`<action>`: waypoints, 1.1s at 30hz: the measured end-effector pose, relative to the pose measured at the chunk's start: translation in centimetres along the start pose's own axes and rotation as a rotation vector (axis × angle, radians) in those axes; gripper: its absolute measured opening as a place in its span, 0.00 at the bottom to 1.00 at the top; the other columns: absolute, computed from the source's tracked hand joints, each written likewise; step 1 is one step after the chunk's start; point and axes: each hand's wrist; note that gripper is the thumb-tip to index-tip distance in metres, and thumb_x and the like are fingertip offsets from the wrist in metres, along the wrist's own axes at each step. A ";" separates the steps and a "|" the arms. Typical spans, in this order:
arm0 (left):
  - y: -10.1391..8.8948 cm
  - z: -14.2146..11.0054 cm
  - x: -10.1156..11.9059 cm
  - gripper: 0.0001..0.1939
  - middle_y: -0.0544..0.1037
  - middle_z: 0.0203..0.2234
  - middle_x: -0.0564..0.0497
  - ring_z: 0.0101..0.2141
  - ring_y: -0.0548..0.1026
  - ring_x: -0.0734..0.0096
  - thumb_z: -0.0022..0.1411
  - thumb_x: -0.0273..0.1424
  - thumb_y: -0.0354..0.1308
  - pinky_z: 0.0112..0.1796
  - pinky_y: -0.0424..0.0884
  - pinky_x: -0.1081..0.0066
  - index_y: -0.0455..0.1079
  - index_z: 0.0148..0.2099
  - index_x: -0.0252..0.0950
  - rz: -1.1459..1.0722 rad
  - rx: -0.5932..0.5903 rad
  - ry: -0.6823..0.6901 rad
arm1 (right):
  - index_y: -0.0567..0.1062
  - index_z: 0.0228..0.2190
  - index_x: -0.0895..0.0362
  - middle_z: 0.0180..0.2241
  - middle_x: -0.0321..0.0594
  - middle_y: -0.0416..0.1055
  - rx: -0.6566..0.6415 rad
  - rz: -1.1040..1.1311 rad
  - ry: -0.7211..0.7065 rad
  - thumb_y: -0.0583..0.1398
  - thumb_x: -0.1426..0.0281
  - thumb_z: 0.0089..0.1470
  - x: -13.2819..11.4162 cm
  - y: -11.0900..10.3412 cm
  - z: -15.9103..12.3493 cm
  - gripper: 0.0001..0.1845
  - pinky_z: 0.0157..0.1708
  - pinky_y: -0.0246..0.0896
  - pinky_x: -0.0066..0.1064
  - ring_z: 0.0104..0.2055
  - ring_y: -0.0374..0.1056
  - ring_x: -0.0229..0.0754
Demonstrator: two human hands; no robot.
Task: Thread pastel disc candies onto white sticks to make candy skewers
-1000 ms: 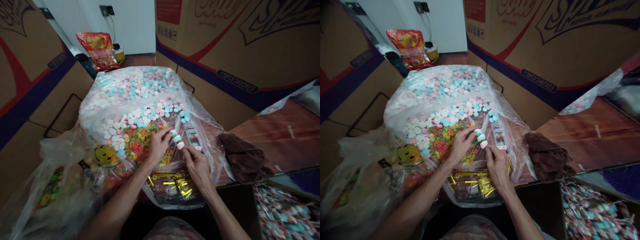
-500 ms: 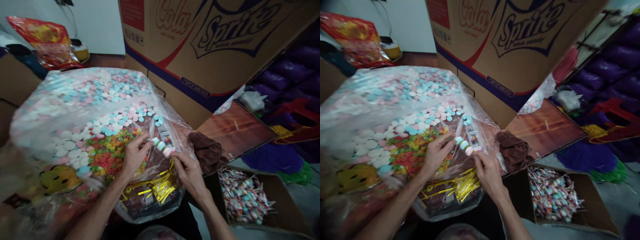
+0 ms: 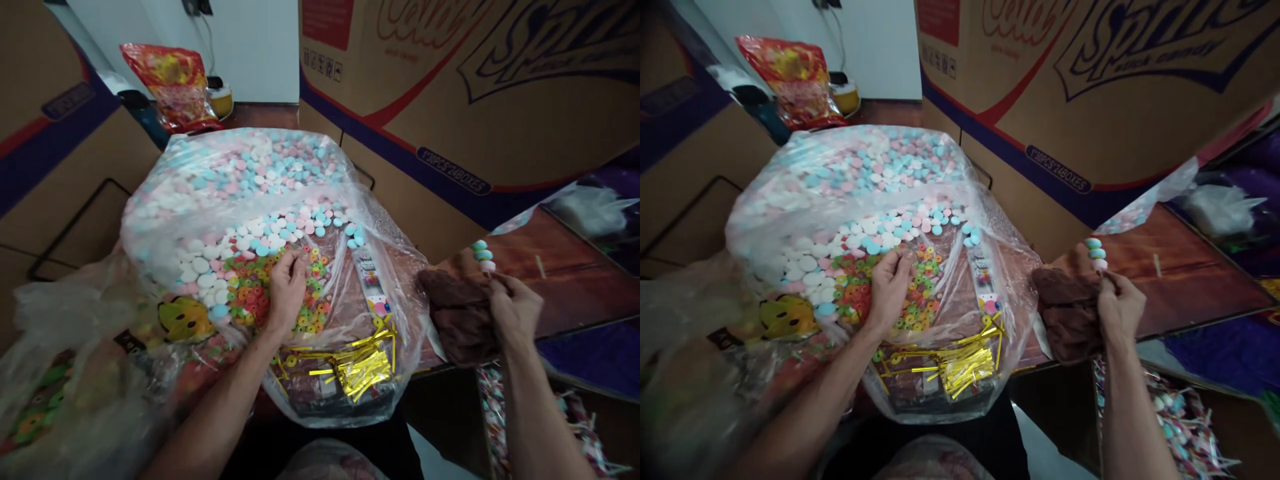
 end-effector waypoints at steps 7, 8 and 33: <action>0.0 0.0 0.5 0.14 0.56 0.15 0.60 0.17 0.54 0.79 0.64 0.39 0.54 0.18 0.51 0.77 0.62 0.28 0.37 0.002 0.035 0.039 | 0.79 0.43 0.55 0.41 0.54 0.75 0.178 -0.182 -0.318 0.56 0.65 0.60 -8.5 1.3 -4.2 0.14 0.44 0.61 0.46 0.46 0.69 0.53; 0.0 0.0 0.5 0.14 0.56 0.16 0.60 0.18 0.54 0.79 0.64 0.39 0.54 0.18 0.52 0.77 0.62 0.28 0.37 0.004 0.041 0.062 | 0.78 0.42 0.55 0.38 0.50 0.76 0.139 -0.062 -0.396 0.56 0.67 0.60 -10.3 1.6 -6.0 0.13 0.44 0.63 0.43 0.43 0.71 0.50; 1.4 -0.5 -1.1 0.15 0.77 0.35 0.49 0.34 0.74 0.68 0.63 0.39 0.53 0.36 0.70 0.70 0.72 0.47 0.37 0.367 -0.348 0.291 | 0.74 0.35 0.56 0.34 0.42 0.74 -0.364 0.102 -0.351 0.53 0.80 0.58 -17.9 7.7 -15.9 0.12 0.40 0.58 0.33 0.38 0.68 0.44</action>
Point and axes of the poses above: each hand's wrist, its own z-axis towards the middle knuckle, its own y-axis out of the palm, x = y × z
